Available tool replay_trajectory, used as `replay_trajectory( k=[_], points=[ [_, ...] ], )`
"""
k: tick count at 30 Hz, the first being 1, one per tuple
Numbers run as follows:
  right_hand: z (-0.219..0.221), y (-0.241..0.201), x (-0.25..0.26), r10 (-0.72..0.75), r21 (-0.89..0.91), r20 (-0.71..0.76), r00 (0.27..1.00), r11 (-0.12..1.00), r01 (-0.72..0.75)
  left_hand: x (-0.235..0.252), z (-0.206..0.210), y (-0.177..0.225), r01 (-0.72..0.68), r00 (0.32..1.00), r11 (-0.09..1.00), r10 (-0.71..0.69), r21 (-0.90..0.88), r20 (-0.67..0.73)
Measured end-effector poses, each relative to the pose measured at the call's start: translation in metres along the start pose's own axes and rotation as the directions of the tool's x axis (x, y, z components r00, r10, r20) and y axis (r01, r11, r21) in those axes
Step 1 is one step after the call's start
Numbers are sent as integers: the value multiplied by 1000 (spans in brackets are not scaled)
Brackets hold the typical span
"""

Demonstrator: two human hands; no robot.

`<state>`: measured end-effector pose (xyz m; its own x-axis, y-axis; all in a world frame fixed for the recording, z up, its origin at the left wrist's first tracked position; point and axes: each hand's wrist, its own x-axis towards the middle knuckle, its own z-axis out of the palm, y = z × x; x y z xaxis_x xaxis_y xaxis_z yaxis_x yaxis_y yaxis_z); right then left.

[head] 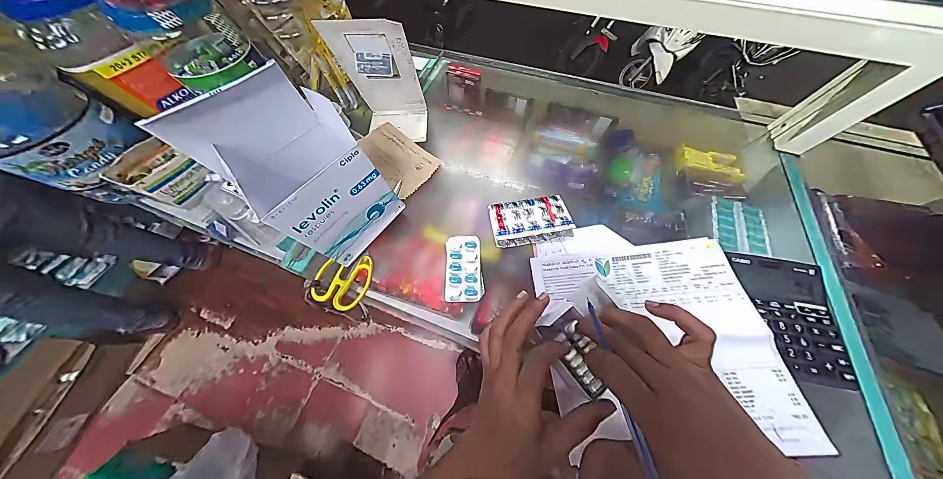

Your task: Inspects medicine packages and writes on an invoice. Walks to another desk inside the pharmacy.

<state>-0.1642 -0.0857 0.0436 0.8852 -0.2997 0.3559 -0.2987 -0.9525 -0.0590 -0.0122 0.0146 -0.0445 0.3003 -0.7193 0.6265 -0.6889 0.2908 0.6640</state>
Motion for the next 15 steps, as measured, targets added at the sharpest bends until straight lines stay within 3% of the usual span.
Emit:
replay_trajectory(
  k=[4, 7, 12, 15],
  points=[
    [5, 5, -13, 52, 145, -194, 980, 989, -24, -3, 10, -1, 100, 994, 955, -107, -280, -11],
    [4, 1, -25, 362, 462, -311, 879, 865, -193, -4, 10, 0, 134, 990, 952, -141, -274, -8],
    [13, -9, -24, 604, 749, -92, 791, 566, -345, -6, 18, -4, 91, 991, 938, -118, -334, -62],
    [12, -19, -21, 590, 771, -35, 807, 530, -354, -5, 16, -3, 74, 996, 964, -83, -255, -23]
  ],
)
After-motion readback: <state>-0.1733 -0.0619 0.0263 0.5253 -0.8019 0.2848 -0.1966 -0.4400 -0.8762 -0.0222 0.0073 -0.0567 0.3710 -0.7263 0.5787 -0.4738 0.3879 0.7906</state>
